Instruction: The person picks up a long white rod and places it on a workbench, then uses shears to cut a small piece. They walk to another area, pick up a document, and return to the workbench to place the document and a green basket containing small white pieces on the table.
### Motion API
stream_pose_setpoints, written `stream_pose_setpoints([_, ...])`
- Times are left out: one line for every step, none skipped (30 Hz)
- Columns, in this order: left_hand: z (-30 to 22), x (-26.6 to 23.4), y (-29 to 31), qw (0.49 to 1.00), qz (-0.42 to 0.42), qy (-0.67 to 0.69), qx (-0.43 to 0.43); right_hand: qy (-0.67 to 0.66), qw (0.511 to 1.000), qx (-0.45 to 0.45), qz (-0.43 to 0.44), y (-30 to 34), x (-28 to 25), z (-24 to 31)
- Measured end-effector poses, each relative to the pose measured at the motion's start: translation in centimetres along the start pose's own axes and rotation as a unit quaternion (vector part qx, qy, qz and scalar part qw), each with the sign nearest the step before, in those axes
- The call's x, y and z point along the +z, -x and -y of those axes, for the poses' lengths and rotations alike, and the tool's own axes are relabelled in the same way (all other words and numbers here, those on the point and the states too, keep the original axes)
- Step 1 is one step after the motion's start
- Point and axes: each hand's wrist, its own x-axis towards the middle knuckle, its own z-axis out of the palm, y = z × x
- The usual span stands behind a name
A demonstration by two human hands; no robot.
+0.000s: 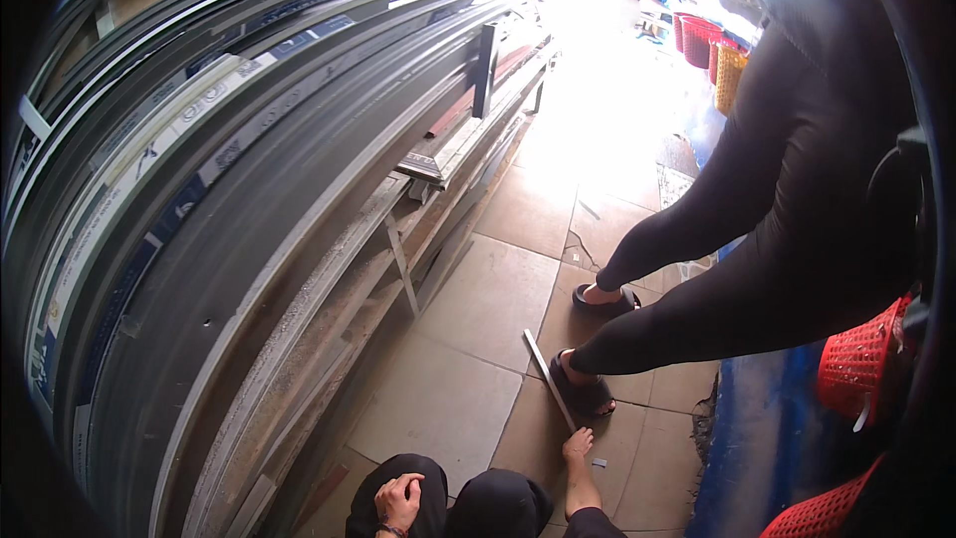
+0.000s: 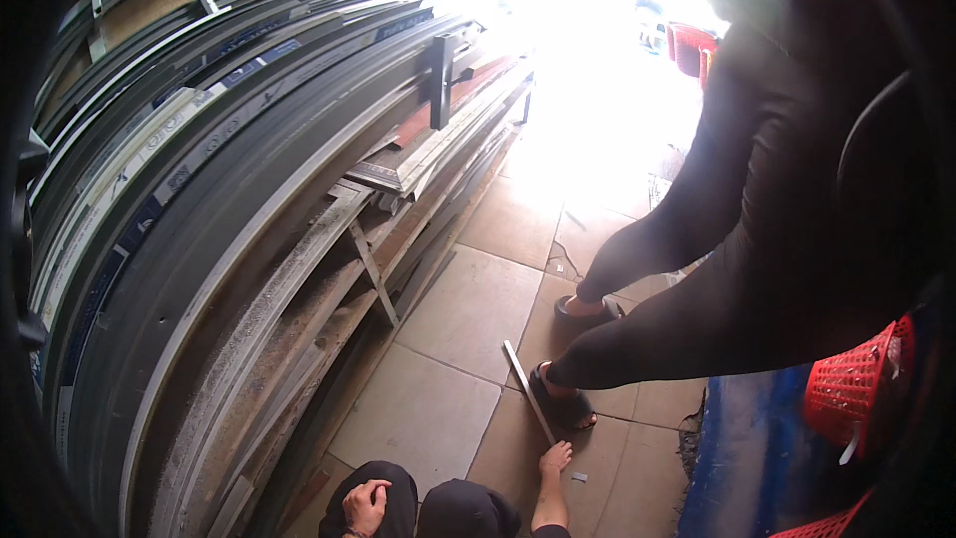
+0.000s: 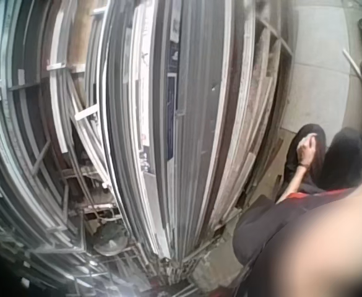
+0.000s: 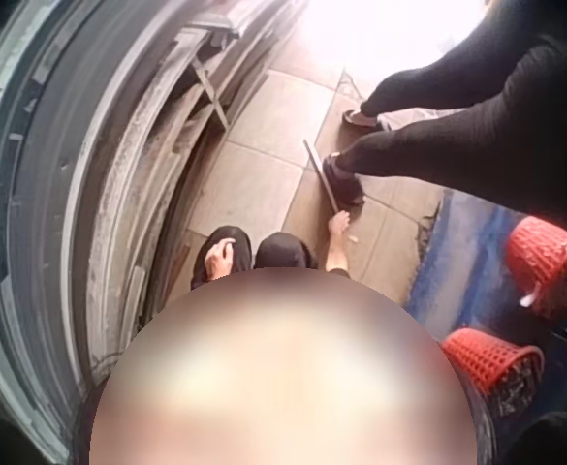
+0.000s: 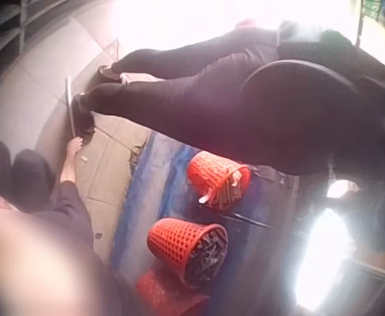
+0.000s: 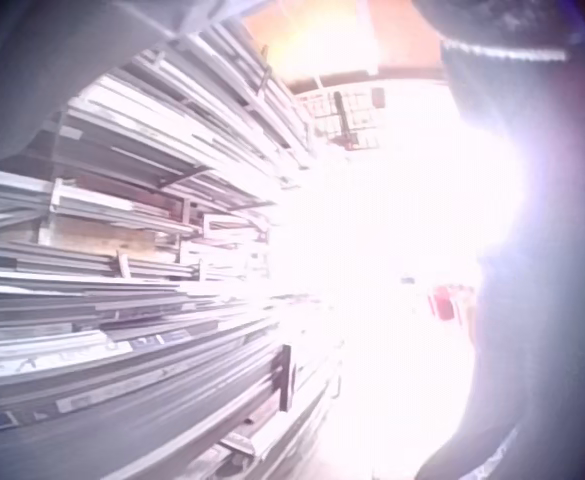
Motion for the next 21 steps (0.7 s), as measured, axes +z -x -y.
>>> stream_pose_setpoints([-0.2,-0.3,0.1,1.0,0.001,-0.008,0.003,0.017,1.0,-0.012,-0.008,0.3,0.8,-0.3])
stream_pose_setpoints([-0.6,-0.7,0.1,1.0,0.008,-0.014,0.004,0.01,1.0,-0.016,0.012,0.8,1.4,-0.4])
stream_pose_setpoints([-1.0,-1.0,0.3,1.0,0.015,-0.02,0.005,0.002,0.999,-0.02,0.032,1.6,2.0,-0.4])
stream_pose_setpoints([-1.4,-1.5,0.5,0.999,0.022,-0.026,0.006,0.003,0.998,-0.016,0.055,2.7,2.3,-0.3])
stream_pose_setpoints([-1.9,-1.8,0.7,1.0,0.016,-0.016,0.02,-0.035,0.995,-0.014,0.097,4.2,2.4,-0.3])
stream_pose_setpoints([-2.4,-2.2,0.9,0.999,0.031,-0.015,0.011,-0.06,0.989,0.002,0.138,5.7,2.2,-0.1])
stream_pose_setpoints([-2.9,-2.8,1.4,0.999,0.046,-0.012,0.002,-0.09,0.984,0.025,0.152,7.4,1.9,0.5])
stream_pose_setpoints([-3.4,-3.3,1.8,0.998,0.06,-0.008,-0.014,-0.132,0.979,-0.003,0.153,9.2,1.0,0.6])
stream_pose_setpoints([-4.0,-4.0,2.4,0.998,0.063,0.006,-0.023,-0.217,0.959,0.023,0.182,11.2,0.0,0.9])
stream_pose_setpoints([-4.5,-4.8,3.2,0.997,0.069,0.004,-0.026,-0.268,0.937,0.04,0.22,13.4,-1.3,0.5])
stream_pose_setpoints([-5.1,-5.4,4.0,0.997,0.076,0.002,-0.028,-0.231,0.952,0.033,0.201,15.5,-2.5,0.7])
stream_pose_setpoints([-5.6,-6.2,4.8,0.995,0.09,0.007,-0.032,-0.192,0.965,0.025,0.177,17.3,-4.1,0.8])
stream_pose_setpoints([-6.0,-7.0,5.7,0.994,0.105,0.011,-0.033,-0.149,0.977,0.029,0.152,19.0,-6.0,0.5])
stream_pose_setpoints([-6.2,-7.9,6.6,0.992,0.12,0.013,-0.032,-0.142,0.978,0.03,0.15,21.2,-7.9,0.1])
stream_pose_setpoints([-6.4,-8.8,7.7,0.99,0.136,0.018,-0.043,-0.134,0.979,0.042,0.147,23.7,-9.9,-0.2])
stream_pose_setpoints([-6.6,-9.5,8.7,0.987,0.154,0.023,-0.05,-0.127,0.98,0.064,0.141,26.2,-12.1,-0.5])
stream_pose_setpoints([-6.8,-10.4,9.5,0.983,0.175,0.025,-0.05,-0.134,0.981,0.051,0.133,28.8,-14.6,-0.6])
stream_pose_setpoints([-6.9,-11.4,10.7,0.982,0.182,0.039,-0.043,-0.143,0.98,0.053,0.125,31.8,-17.0,-0.9])
stream_pose_setpoints([-7.0,-12.6,11.9,0.979,0.193,0.061,-0.022,-0.151,0.98,0.059,0.114,35.2,-19.3,-1.1])
stream_pose_setpoints([-7.3,-14.1,13.4,0.974,0.219,0.044,-0.027,-0.193,0.978,0.043,0.064,38.8,-21.6,-1.3])
stream_pose_setpoints([-7.6,-15.5,14.9,0.969,0.242,0.025,-0.033,-0.23,0.972,0.028,0.035,42.3,-23.8,-1.6])
